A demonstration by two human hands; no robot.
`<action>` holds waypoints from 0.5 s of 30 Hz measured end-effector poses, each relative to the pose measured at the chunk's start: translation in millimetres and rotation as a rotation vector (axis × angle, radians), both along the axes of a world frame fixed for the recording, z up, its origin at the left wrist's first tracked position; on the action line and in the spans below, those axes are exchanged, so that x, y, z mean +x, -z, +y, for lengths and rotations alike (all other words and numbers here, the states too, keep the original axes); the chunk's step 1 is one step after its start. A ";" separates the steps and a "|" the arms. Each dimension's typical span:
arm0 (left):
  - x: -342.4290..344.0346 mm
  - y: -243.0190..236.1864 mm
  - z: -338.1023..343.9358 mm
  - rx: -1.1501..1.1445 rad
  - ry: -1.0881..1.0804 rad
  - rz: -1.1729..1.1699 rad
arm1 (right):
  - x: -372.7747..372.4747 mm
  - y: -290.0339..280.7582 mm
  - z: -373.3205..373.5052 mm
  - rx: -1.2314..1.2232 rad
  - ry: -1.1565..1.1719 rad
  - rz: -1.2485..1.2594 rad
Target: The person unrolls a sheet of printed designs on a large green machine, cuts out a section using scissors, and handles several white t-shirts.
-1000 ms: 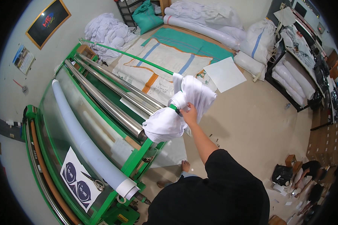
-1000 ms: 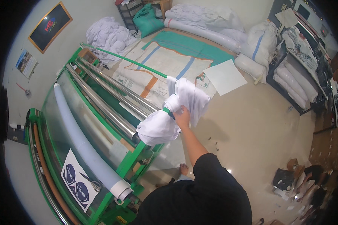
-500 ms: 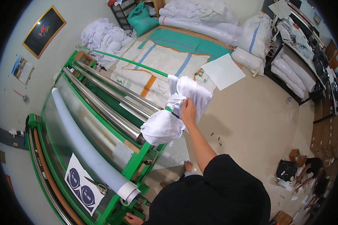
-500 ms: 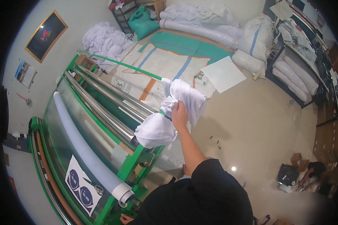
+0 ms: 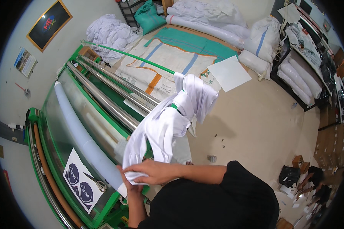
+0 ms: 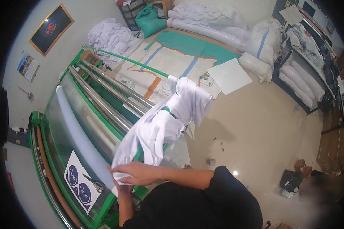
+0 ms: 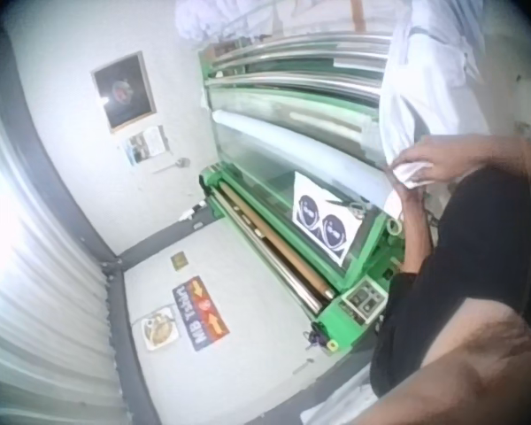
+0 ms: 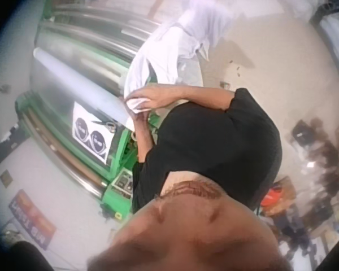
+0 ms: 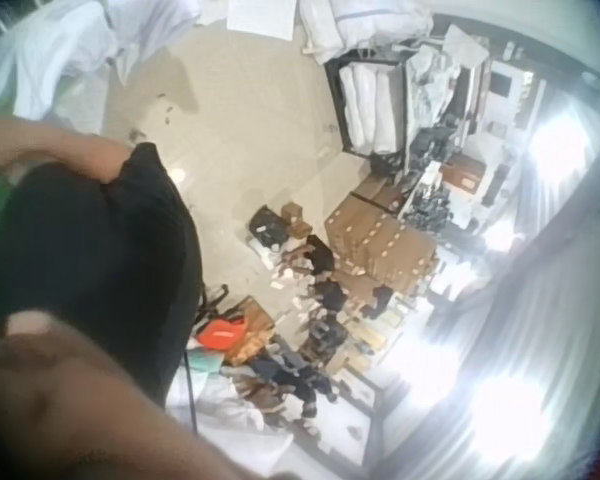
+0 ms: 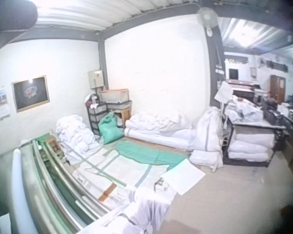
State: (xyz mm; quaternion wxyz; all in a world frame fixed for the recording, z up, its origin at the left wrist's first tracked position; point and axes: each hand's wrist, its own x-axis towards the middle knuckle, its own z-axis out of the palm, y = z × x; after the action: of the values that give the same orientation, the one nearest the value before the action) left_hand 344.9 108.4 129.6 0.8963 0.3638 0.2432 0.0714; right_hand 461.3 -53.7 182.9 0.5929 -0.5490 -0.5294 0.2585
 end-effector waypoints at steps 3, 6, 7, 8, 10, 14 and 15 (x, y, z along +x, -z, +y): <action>35.5 -6.5 0.2 -0.070 0.067 -0.116 | -14.8 -6.5 -25.4 -0.189 -0.027 0.087; 51.6 -22.3 4.1 0.099 0.014 -0.056 | -21.7 14.8 -49.5 -0.281 0.154 0.209; 49.4 -27.2 6.6 0.112 0.062 -0.081 | -25.2 23.0 -54.6 -0.279 0.223 0.247; 47.3 -32.7 6.2 0.102 0.077 -0.077 | -24.8 24.8 -60.5 -0.317 0.224 0.224; 45.1 -37.0 2.8 0.086 0.124 -0.069 | -20.3 27.1 -70.9 -0.389 0.221 0.177; 36.5 -37.1 -4.2 -0.050 0.142 -0.131 | -27.5 27.7 -70.5 -0.323 0.198 0.300; 34.4 -39.1 -5.3 -0.048 0.151 -0.140 | -28.8 29.0 -67.0 -0.334 0.193 0.313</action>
State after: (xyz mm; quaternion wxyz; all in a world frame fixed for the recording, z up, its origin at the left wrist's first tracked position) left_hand 379.3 103.1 168.7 0.9225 0.3536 0.1534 0.0229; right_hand 432.5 -120.7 154.0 0.5907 -0.6405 -0.3262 0.3665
